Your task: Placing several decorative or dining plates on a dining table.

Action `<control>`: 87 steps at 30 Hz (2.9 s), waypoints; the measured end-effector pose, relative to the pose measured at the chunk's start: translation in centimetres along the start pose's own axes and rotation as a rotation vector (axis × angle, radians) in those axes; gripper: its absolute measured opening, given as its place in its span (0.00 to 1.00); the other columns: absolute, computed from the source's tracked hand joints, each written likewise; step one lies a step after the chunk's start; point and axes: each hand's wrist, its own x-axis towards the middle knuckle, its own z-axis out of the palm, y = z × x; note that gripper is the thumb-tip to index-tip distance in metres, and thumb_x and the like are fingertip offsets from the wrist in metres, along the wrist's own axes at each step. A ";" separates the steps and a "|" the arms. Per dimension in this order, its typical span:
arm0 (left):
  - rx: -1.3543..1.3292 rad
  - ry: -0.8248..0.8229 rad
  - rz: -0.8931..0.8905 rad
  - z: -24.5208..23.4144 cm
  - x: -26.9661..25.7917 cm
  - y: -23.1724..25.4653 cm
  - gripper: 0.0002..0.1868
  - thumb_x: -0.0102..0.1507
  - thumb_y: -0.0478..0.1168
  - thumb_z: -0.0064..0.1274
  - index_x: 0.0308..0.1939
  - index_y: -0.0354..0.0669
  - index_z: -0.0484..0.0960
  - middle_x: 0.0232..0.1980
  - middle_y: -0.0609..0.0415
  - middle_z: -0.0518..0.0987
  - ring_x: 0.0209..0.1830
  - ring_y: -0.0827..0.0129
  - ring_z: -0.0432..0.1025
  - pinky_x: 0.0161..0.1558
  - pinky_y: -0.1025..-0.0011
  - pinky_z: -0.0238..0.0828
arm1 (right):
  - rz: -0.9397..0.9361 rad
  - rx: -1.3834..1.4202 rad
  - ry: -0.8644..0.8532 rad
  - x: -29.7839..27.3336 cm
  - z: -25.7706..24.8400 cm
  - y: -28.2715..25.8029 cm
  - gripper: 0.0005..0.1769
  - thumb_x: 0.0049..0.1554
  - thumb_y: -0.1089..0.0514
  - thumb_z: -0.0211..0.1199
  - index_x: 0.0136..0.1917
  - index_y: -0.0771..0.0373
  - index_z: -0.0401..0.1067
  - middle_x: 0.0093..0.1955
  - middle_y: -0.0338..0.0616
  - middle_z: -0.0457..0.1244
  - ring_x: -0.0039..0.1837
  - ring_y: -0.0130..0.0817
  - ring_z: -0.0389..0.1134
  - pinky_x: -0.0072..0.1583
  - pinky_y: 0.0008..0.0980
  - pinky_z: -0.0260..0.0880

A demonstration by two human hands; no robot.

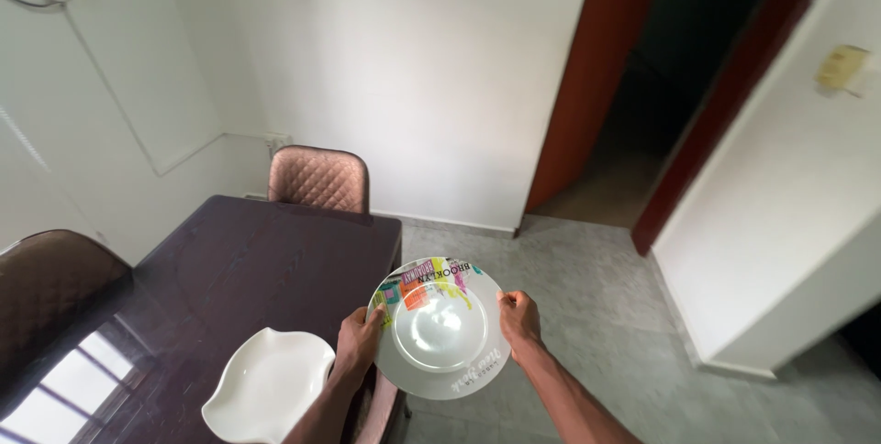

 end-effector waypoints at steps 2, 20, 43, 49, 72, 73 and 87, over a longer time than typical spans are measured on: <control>-0.040 0.017 -0.009 0.8 1.9 -0.1 0.27 0.66 0.55 0.49 0.47 0.30 0.84 0.36 0.45 0.84 0.36 0.65 0.78 0.42 0.64 0.74 | 0.001 0.008 -0.029 2.5 1.0 -0.3 0.19 0.61 0.48 0.61 0.52 0.68 0.74 0.46 0.48 0.71 0.47 0.37 0.71 0.50 0.39 0.71; -0.174 0.283 -0.178 9.2 16.1 3.2 0.28 0.67 0.55 0.46 0.54 0.31 0.82 0.38 0.44 0.83 0.37 0.63 0.77 0.42 0.63 0.74 | -0.120 -0.197 -0.297 24.1 7.5 -7.0 0.19 0.60 0.47 0.62 0.48 0.67 0.76 0.45 0.50 0.72 0.47 0.42 0.73 0.50 0.42 0.72; -0.163 0.516 -0.256 6.2 34.2 -0.5 0.27 0.66 0.56 0.48 0.46 0.31 0.84 0.34 0.43 0.83 0.32 0.63 0.77 0.38 0.60 0.75 | -0.169 -0.291 -0.499 38.9 26.4 -9.4 0.20 0.55 0.46 0.67 0.47 0.65 0.77 0.45 0.51 0.73 0.47 0.42 0.75 0.51 0.43 0.73; -0.126 0.556 -0.273 2.6 38.8 -1.8 0.29 0.67 0.56 0.47 0.49 0.29 0.85 0.35 0.42 0.84 0.32 0.62 0.79 0.39 0.59 0.77 | -0.133 -0.334 -0.562 39.9 32.0 -12.4 0.19 0.55 0.46 0.66 0.47 0.65 0.76 0.44 0.50 0.73 0.47 0.42 0.74 0.51 0.42 0.73; -0.336 0.844 -0.517 -4.5 46.9 -7.9 0.41 0.62 0.61 0.51 0.72 0.39 0.66 0.52 0.36 0.82 0.40 0.51 0.84 0.47 0.52 0.84 | -0.214 -0.380 -0.921 42.5 53.9 -15.1 0.23 0.54 0.47 0.67 0.54 0.67 0.73 0.47 0.53 0.72 0.47 0.44 0.76 0.51 0.42 0.76; -0.345 0.862 -0.526 -4.5 47.5 -9.9 0.41 0.62 0.61 0.51 0.72 0.39 0.66 0.52 0.36 0.82 0.40 0.51 0.84 0.47 0.52 0.84 | -0.221 -0.389 -0.939 42.9 55.1 -14.4 0.23 0.54 0.47 0.67 0.54 0.67 0.73 0.47 0.53 0.72 0.47 0.44 0.76 0.51 0.42 0.76; -0.396 0.937 -0.792 -8.2 55.3 -13.1 0.42 0.63 0.50 0.49 0.80 0.49 0.56 0.62 0.41 0.79 0.42 0.56 0.85 0.51 0.58 0.83 | -0.110 -0.626 -1.161 46.2 68.6 -14.1 0.28 0.56 0.49 0.68 0.64 0.67 0.71 0.53 0.51 0.73 0.49 0.39 0.76 0.53 0.38 0.76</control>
